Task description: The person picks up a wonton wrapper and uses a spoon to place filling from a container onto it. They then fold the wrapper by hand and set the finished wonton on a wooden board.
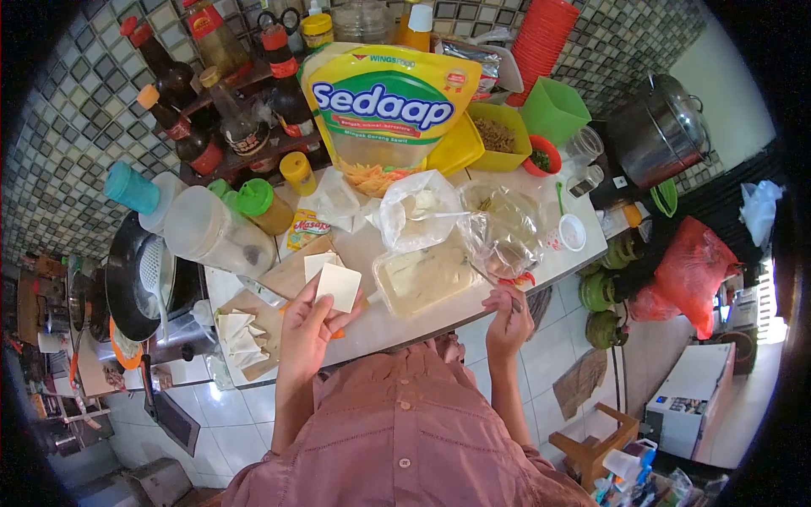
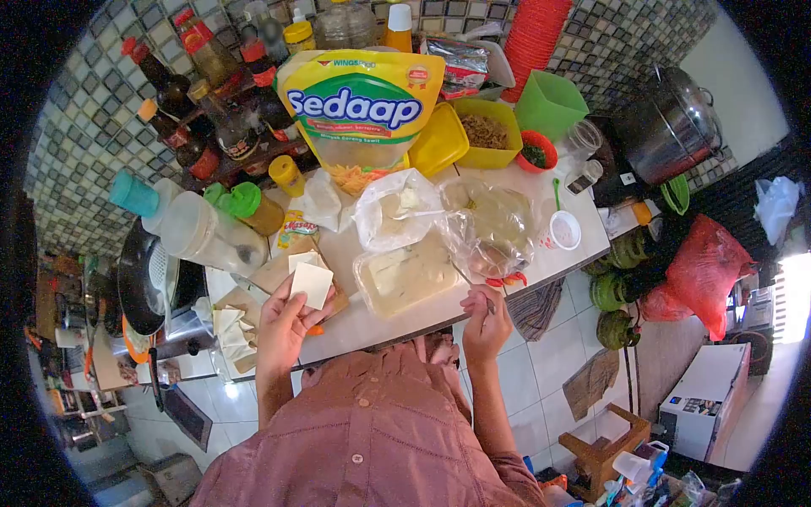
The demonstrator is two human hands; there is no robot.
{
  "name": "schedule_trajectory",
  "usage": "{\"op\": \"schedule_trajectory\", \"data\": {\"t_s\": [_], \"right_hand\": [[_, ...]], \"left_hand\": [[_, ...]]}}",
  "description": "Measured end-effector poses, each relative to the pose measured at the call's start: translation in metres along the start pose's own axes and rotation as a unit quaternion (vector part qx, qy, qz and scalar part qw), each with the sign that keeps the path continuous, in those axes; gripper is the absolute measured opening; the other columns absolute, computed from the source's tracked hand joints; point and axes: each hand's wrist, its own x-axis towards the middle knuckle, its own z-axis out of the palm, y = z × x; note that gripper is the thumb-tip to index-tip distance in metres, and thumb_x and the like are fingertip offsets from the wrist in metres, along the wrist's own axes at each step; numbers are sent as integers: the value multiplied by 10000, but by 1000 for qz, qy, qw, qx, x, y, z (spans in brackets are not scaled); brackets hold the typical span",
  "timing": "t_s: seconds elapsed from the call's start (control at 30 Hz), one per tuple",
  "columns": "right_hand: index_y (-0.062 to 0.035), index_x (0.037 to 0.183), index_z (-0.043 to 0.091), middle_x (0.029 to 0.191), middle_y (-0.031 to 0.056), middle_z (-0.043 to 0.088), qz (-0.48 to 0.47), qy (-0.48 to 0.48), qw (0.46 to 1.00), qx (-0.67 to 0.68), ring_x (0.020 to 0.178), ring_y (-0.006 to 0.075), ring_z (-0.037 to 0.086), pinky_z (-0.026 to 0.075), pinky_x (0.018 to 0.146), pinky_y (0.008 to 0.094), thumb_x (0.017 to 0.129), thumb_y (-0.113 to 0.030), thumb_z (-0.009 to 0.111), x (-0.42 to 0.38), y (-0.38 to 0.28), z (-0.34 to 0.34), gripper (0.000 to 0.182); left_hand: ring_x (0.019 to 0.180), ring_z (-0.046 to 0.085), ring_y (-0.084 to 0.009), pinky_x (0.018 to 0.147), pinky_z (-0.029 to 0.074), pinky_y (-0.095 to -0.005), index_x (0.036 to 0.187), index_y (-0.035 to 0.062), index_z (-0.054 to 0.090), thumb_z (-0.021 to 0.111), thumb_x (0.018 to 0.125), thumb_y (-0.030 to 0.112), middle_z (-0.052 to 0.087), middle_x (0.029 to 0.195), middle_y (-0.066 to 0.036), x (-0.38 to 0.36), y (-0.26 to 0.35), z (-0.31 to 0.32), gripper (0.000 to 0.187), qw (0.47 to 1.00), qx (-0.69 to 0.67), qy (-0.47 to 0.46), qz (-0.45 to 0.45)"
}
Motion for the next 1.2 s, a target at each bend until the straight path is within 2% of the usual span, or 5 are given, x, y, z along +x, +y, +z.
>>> {"op": "schedule_trajectory", "data": {"t_s": [0.4,0.67,1.0,1.07,1.2], "right_hand": [[40,890,514,690,107,564,156,62,974,154,550,154,579,464,488,245,938,-144,390,-7,14,7,227],[14,901,513,684,100,562,270,102,913,288,540,156,564,440,484,253,937,-233,419,-9,20,9,267],[9,915,510,685,92,566,248,129,890,360,540,145,539,429,508,254,931,-248,443,-10,18,-3,266],[6,910,508,689,91,569,235,136,893,360,538,142,532,428,512,254,931,-258,441,-10,16,-5,274],[5,907,509,687,88,569,200,134,906,348,533,139,527,428,512,255,932,-265,439,-10,20,-4,279]], "left_hand": [[1032,560,-272,888,474,-358,1204,-85,408,408,901,57,556,1099,-192,8,1,-4,335,1000,8,13,6],[1018,567,-274,887,480,-352,1207,-98,401,411,898,48,560,1087,-197,11,-2,-9,342,1000,-20,5,-19],[1025,560,-296,879,487,-369,1162,-103,438,418,899,58,551,1090,-200,14,-20,-6,309,995,-78,5,-62],[1011,570,-232,878,485,-342,1189,-88,427,424,903,83,554,1105,-169,14,-20,-6,334,993,-83,-16,-78],[998,576,-227,875,488,-340,1178,-82,439,429,903,84,556,1101,-164,15,-22,-5,321,993,-83,-15,-84]]}}
